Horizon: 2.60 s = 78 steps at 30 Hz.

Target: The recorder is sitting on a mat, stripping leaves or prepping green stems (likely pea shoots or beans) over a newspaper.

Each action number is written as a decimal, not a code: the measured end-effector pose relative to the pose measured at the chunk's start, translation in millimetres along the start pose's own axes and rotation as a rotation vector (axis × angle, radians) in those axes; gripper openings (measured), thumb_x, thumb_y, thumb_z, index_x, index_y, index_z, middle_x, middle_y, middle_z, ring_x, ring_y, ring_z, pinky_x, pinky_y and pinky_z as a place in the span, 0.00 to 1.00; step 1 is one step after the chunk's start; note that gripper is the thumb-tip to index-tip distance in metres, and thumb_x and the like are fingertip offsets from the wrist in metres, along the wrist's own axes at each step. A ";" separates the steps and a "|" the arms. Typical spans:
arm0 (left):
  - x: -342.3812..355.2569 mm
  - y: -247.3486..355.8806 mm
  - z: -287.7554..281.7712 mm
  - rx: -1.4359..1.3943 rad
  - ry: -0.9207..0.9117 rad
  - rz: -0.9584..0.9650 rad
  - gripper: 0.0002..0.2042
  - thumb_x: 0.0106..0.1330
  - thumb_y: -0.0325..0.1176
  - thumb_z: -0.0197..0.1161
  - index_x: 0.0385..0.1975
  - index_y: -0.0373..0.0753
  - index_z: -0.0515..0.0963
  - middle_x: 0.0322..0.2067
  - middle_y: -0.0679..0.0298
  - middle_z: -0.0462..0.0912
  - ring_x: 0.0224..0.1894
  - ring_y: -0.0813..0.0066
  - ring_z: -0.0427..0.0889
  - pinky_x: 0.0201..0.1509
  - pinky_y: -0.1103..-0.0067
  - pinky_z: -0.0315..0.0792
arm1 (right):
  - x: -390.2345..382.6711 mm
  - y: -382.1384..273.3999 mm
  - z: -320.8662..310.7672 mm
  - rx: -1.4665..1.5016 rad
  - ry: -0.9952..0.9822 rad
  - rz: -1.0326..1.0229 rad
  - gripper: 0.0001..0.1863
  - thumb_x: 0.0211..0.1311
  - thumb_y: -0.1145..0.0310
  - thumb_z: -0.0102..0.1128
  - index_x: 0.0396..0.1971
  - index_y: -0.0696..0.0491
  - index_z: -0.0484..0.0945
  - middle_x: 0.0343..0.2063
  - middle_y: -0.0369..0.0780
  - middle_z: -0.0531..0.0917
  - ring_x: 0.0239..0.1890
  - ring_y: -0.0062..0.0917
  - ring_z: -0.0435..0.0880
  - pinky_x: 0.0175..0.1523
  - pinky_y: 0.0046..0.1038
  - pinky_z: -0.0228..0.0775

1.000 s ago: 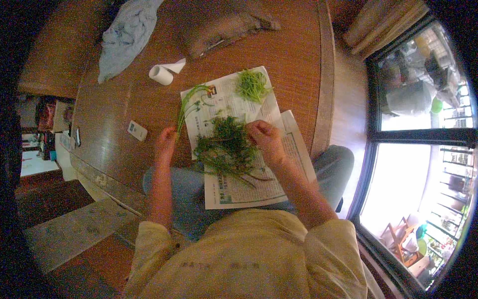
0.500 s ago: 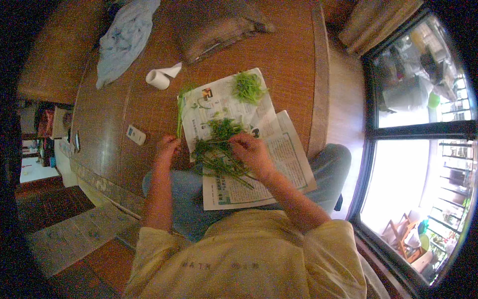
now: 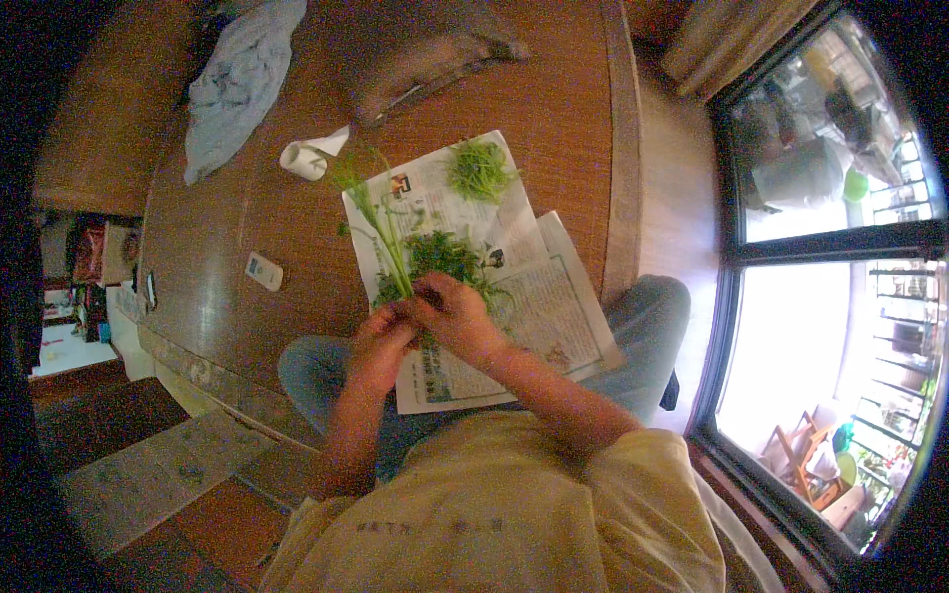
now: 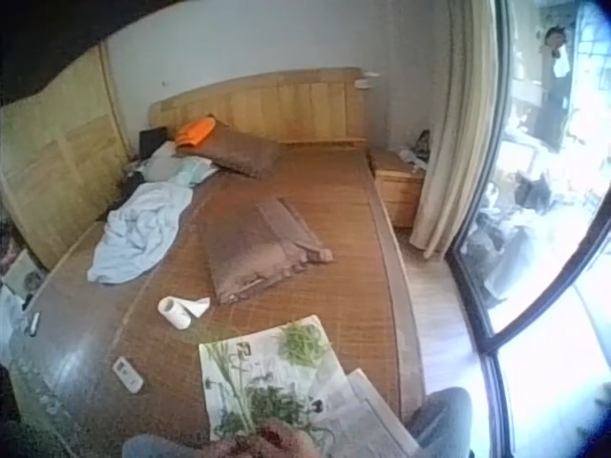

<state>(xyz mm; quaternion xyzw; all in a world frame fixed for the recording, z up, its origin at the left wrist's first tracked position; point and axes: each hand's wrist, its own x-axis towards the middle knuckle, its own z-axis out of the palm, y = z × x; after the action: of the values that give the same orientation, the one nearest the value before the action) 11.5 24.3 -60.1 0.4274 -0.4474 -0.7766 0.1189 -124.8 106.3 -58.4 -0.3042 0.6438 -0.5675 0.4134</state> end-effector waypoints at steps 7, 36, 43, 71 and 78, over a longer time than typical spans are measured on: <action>-0.7 2.0 7.4 -0.122 -0.022 -0.060 0.04 0.63 0.27 0.60 0.36 0.39 0.75 0.30 0.70 0.77 0.31 0.82 0.75 0.35 0.82 0.69 | -9.6 0.3 -8.9 -0.052 0.073 -0.019 0.06 0.61 0.71 0.59 0.31 0.57 0.73 0.20 0.32 0.71 0.25 0.13 0.66 0.30 0.21 0.65; -2.6 -4.1 9.7 0.349 0.124 0.176 0.06 0.59 0.29 0.64 0.33 0.36 0.75 0.26 0.71 0.77 0.28 0.85 0.73 0.34 0.84 0.69 | -5.7 -21.1 -22.4 -0.206 0.112 -0.255 0.09 0.54 0.77 0.56 0.36 0.59 0.75 0.31 0.46 0.79 0.34 0.36 0.79 0.40 0.30 0.72; -8.2 4.0 25.1 0.438 0.136 0.254 0.07 0.56 0.26 0.67 0.30 0.35 0.75 0.23 0.72 0.76 0.26 0.86 0.72 0.31 0.84 0.69 | -2.9 -13.4 -19.1 -0.043 0.090 -0.096 0.07 0.50 0.78 0.55 0.32 0.60 0.74 0.28 0.48 0.79 0.31 0.40 0.79 0.38 0.34 0.72; -3.9 12.6 0.6 0.041 -0.072 -0.090 0.08 0.60 0.27 0.63 0.36 0.34 0.75 0.30 0.66 0.79 0.29 0.80 0.78 0.34 0.82 0.74 | -14.5 -12.0 -15.0 -0.106 0.144 -0.483 0.08 0.50 0.77 0.63 0.32 0.56 0.75 0.29 0.37 0.77 0.29 0.24 0.77 0.35 0.26 0.71; -10.8 18.3 8.8 0.291 -0.140 0.011 0.07 0.59 0.28 0.64 0.33 0.36 0.75 0.27 0.69 0.78 0.27 0.83 0.75 0.30 0.83 0.71 | 9.6 6.3 -41.9 0.305 0.161 0.029 0.06 0.59 0.77 0.58 0.36 0.59 0.74 0.26 0.34 0.78 0.29 0.15 0.75 0.34 0.20 0.70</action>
<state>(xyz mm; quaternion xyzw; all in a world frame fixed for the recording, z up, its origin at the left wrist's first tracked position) 7.7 25.2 -37.5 0.3826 -0.5645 -0.7309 0.0285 -165.7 119.2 -65.8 -0.1822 0.5856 -0.6751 0.4101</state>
